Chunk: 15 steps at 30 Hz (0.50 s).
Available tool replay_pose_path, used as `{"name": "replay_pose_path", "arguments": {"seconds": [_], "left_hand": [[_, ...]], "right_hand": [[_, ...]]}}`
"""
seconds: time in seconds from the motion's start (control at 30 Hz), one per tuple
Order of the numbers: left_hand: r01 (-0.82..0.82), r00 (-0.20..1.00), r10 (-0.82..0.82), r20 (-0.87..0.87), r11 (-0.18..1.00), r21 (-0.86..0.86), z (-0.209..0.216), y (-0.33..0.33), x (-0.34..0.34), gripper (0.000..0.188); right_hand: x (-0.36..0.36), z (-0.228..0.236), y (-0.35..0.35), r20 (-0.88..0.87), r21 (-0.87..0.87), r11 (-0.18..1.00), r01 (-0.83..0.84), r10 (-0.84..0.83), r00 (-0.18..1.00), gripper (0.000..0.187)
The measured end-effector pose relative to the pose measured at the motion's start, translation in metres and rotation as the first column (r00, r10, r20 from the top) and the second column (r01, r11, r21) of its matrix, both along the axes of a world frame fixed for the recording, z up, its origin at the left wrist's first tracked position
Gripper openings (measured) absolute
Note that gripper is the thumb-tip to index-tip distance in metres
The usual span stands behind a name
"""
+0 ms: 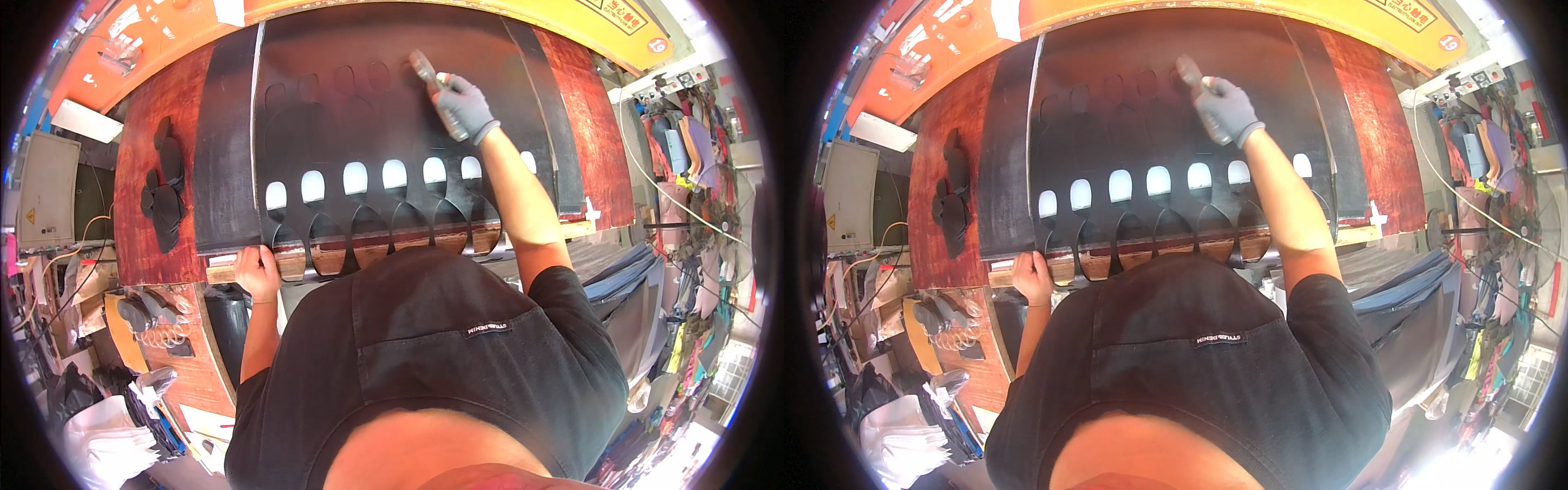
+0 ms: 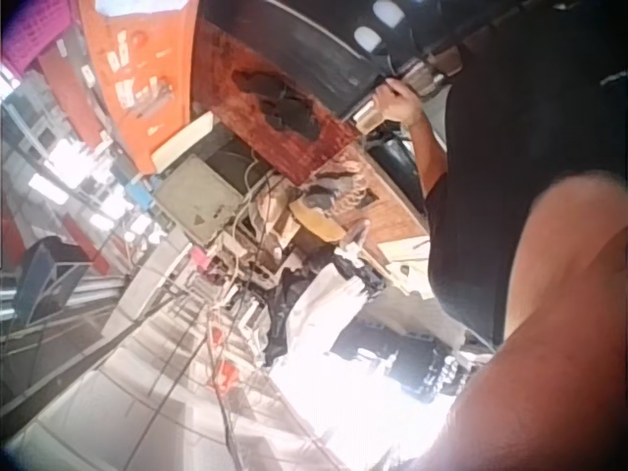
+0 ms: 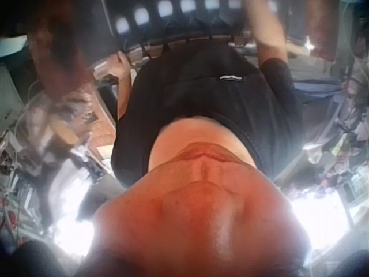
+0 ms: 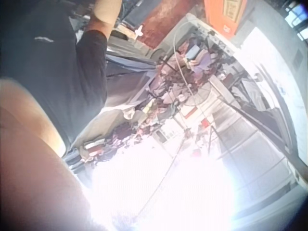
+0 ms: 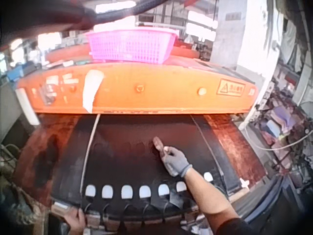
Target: The person repeatedly places a black rubber sheet under a press machine, activates the press, and removes the sheet. The person stacks the processed sheets on the table and continues the cycle with additional sheets.
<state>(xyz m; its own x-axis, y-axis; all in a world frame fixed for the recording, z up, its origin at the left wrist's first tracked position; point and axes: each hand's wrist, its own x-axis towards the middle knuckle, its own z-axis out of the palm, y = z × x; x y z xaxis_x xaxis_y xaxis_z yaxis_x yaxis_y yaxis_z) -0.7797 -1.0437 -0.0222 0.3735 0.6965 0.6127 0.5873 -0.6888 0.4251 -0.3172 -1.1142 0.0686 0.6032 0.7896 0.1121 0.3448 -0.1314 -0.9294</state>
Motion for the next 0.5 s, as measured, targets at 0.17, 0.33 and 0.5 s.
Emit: {"name": "replay_pose_path", "arguments": {"seconds": [0.17, 0.33, 0.5], "left_hand": [[-0.008, 1.0, 0.009, -0.013, 1.0, 0.015, 0.003, 0.0, 0.002, 0.027], [-0.02, 1.0, 0.02, -0.015, 1.0, -0.021, 0.005, -0.003, -0.001, 0.026], [-0.038, 0.999, 0.037, -0.035, 0.999, -0.028, 0.006, -0.005, -0.003, 0.023]], "right_hand": [[0.034, 0.005, -0.021, -0.332, 0.182, 0.981, 0.062, 0.002, 0.943, 0.041], [0.029, 0.023, -0.036, 0.328, -0.051, 0.977, 0.208, -0.18, 0.927, 0.059], [0.011, 0.019, -0.032, 0.71, -0.206, 0.956, 0.209, -0.001, 0.704, 0.058]]}}
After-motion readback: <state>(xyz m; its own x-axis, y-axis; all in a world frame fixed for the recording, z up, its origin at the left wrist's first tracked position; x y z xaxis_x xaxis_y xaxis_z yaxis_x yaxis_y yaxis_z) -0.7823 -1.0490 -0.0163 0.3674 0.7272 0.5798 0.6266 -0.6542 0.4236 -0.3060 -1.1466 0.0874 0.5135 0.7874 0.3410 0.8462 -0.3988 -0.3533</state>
